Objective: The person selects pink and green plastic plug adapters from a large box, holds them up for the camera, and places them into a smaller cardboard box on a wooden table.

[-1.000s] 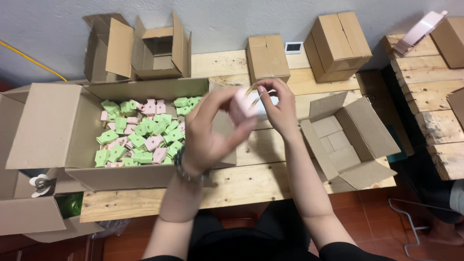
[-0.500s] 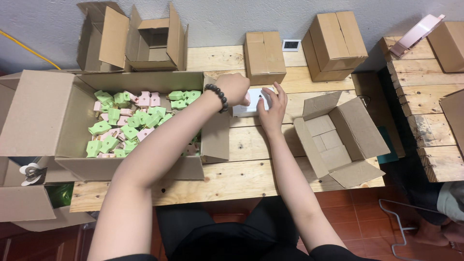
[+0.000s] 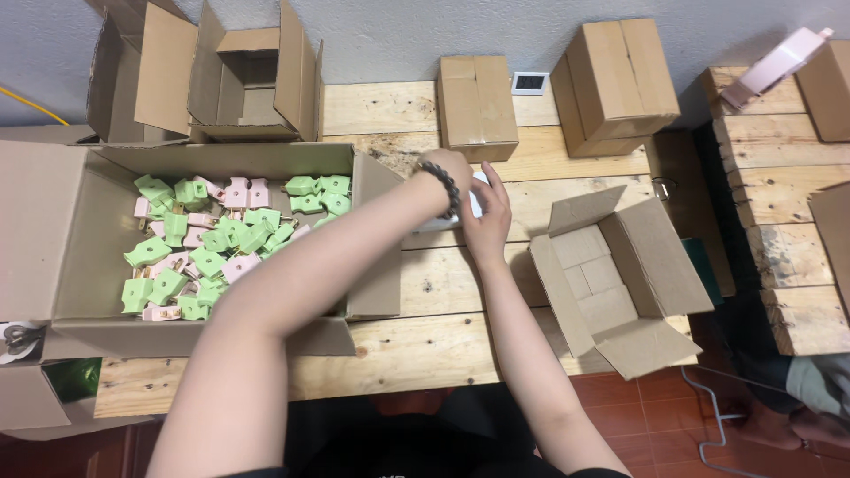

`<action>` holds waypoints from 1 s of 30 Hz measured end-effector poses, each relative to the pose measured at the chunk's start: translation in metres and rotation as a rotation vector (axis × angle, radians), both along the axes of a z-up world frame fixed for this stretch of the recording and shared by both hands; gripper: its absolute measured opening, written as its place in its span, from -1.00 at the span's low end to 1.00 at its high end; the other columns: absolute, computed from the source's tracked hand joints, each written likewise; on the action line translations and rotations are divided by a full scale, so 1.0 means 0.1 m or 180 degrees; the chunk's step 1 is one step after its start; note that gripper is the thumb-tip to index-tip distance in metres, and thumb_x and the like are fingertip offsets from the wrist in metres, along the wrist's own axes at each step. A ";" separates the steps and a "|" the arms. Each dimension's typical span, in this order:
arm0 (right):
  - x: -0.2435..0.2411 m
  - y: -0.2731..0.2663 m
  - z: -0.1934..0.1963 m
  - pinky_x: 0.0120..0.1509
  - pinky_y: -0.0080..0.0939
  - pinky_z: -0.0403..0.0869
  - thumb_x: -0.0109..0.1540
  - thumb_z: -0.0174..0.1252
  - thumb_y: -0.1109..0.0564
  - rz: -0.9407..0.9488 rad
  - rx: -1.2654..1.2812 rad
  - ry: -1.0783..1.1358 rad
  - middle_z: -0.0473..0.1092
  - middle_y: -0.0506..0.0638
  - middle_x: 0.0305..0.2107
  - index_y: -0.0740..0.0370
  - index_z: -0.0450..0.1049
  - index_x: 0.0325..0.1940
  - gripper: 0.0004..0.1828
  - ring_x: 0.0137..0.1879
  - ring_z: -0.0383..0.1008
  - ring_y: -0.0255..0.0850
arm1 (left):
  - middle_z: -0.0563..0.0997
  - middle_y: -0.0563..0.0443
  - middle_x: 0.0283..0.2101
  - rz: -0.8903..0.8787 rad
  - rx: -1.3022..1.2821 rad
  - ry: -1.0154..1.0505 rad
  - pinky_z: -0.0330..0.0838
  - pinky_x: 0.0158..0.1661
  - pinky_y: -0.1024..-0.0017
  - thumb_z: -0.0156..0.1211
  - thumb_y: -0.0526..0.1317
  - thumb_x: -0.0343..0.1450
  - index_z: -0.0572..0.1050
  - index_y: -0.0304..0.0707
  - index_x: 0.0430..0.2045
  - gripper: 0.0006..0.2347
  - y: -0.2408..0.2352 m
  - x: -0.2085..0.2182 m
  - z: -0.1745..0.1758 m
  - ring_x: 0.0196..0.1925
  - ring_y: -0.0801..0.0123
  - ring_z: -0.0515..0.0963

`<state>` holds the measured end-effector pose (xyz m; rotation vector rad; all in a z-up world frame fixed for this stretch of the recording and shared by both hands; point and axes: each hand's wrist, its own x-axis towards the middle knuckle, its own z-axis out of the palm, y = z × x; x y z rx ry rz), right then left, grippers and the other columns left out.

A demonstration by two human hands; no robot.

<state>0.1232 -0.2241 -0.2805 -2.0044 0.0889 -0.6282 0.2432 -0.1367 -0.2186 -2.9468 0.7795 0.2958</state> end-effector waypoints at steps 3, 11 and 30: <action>-0.01 -0.02 0.02 0.50 0.13 0.30 0.18 0.31 0.08 -0.0072 -0.0108 0.0129 0.36 -0.04 0.28 -0.03 0.63 -0.01 -0.72 0.39 0.35 0.06 | 0.70 0.07 -0.47 0.0130 0.0076 0.0123 0.60 -0.41 0.04 0.17 -0.16 0.36 0.71 -0.10 -0.46 -0.84 0.02 -0.14 0.03 -0.25 0.15 0.74; -0.10 -0.02 0.14 0.44 0.12 0.35 0.20 0.36 0.05 -0.0056 -0.0241 0.0175 0.36 -0.03 0.25 -0.03 0.61 0.03 -0.70 0.31 0.41 0.09 | 0.67 0.05 -0.54 -0.0080 0.0055 -0.0169 0.60 -0.38 0.07 0.20 -0.15 0.31 0.71 0.01 -0.52 -0.87 0.14 -0.25 -0.27 -0.32 0.10 0.74; -0.11 -0.03 0.02 0.26 -0.07 0.37 0.20 0.37 -0.10 -0.0161 -0.0417 -0.0164 0.29 -0.09 0.04 -0.02 0.59 0.03 -0.65 0.05 0.33 -0.10 | 0.69 -0.30 -0.28 -0.0257 -0.0500 0.0616 0.63 -0.10 0.05 0.33 -0.34 0.33 0.66 -0.38 -0.25 -0.83 0.49 -0.52 0.48 -0.12 -0.11 0.71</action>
